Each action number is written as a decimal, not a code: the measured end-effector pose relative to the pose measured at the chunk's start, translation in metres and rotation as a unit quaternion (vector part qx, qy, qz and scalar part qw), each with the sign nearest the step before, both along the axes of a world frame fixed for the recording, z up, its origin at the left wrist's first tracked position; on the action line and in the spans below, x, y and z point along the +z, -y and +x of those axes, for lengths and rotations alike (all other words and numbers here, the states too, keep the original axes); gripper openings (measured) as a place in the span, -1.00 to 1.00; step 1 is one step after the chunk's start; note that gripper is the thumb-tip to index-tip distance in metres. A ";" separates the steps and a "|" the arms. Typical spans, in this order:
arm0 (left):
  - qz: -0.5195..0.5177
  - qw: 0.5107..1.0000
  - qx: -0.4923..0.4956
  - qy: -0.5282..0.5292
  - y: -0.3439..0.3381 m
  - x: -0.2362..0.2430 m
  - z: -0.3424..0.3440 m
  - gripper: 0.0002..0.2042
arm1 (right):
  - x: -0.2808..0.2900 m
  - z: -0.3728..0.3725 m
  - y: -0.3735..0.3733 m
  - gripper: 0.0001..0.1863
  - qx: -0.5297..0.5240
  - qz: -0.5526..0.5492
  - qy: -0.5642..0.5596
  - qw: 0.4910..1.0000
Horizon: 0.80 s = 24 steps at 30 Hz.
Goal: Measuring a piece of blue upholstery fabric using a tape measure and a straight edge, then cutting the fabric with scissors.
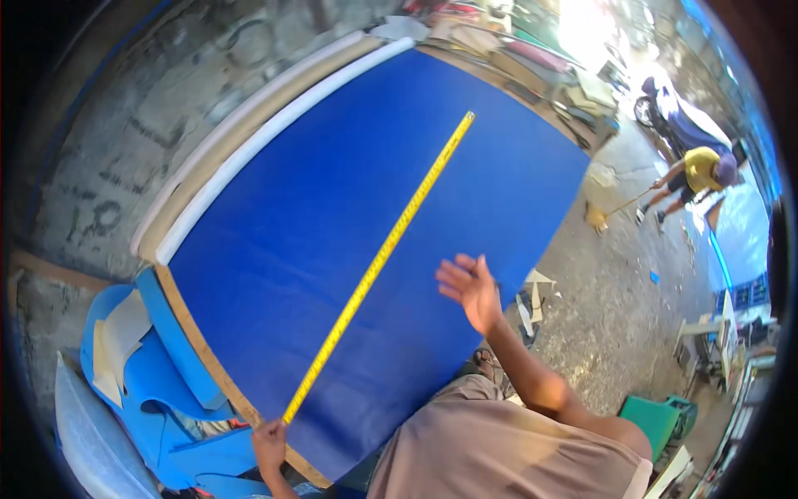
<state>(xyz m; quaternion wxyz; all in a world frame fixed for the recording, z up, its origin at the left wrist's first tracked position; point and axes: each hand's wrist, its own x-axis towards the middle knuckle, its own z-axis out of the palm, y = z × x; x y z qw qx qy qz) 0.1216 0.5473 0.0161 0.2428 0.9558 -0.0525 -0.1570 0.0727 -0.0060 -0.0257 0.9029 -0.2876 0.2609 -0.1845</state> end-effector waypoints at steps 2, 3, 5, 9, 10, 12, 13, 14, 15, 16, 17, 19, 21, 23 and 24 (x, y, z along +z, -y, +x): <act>-0.010 1.000 -0.025 0.001 0.031 0.006 -0.039 -0.88 | 0.009 -0.013 0.047 -0.39 -0.056 0.021 0.058 0.996; -0.020 0.999 -0.036 0.001 0.046 0.011 -0.058 -0.88 | 0.014 -0.023 0.073 -0.37 -0.084 0.060 0.080 0.991; -0.030 0.999 -0.031 -0.019 0.076 0.022 -0.104 -0.88 | 0.020 -0.051 0.125 -0.43 -0.092 0.080 0.144 0.982; 0.017 0.994 -0.046 -0.093 0.136 0.022 -0.159 -0.82 | 0.019 -0.138 0.219 -0.62 -0.188 0.098 0.083 0.974; 0.019 0.994 -0.057 -0.097 0.153 0.021 -0.168 -0.77 | 0.021 -0.161 0.240 -0.75 -0.221 0.015 0.043 0.974; 0.026 0.993 -0.082 -0.082 0.191 0.023 -0.192 -0.65 | 0.015 -0.182 0.256 -0.77 -0.167 0.005 0.063 0.984; 0.012 0.994 -0.089 -0.064 0.215 0.021 -0.202 -0.45 | 0.016 -0.194 0.263 -0.80 -0.159 -0.004 0.064 0.985; 0.034 0.994 -0.065 -0.085 0.238 0.021 -0.213 -0.31 | 0.019 -0.211 0.267 -0.82 -0.154 -0.013 0.061 0.986; 0.054 0.993 -0.043 -0.098 0.264 0.019 -0.221 -0.17 | 0.026 -0.227 0.271 -0.84 -0.151 -0.024 0.060 0.986; 0.057 0.993 -0.042 -0.094 0.294 0.018 -0.226 -0.08 | 0.033 -0.240 0.271 -0.87 -0.152 -0.035 0.060 0.986; 0.059 0.994 -0.043 -0.079 0.325 0.017 -0.231 0.02 | 0.040 -0.254 0.268 -0.89 -0.176 -0.042 0.048 0.982; 0.051 0.993 -0.061 -0.092 0.388 0.019 -0.234 0.12 | 0.042 -0.266 0.237 -0.87 0.018 -0.059 0.058 0.996; -0.019 0.991 -0.079 -0.102 0.445 0.026 -0.234 0.15 | 0.039 -0.268 0.194 -0.83 0.185 -0.136 0.036 0.973; -0.067 0.987 -0.087 -0.116 0.483 0.039 -0.235 0.16 | 0.038 -0.265 0.156 -0.73 0.305 -0.243 -0.020 0.921; -0.112 0.985 -0.094 -0.092 0.497 0.045 -0.236 0.15 | 0.039 -0.268 0.136 -0.69 0.295 -0.250 0.006 0.922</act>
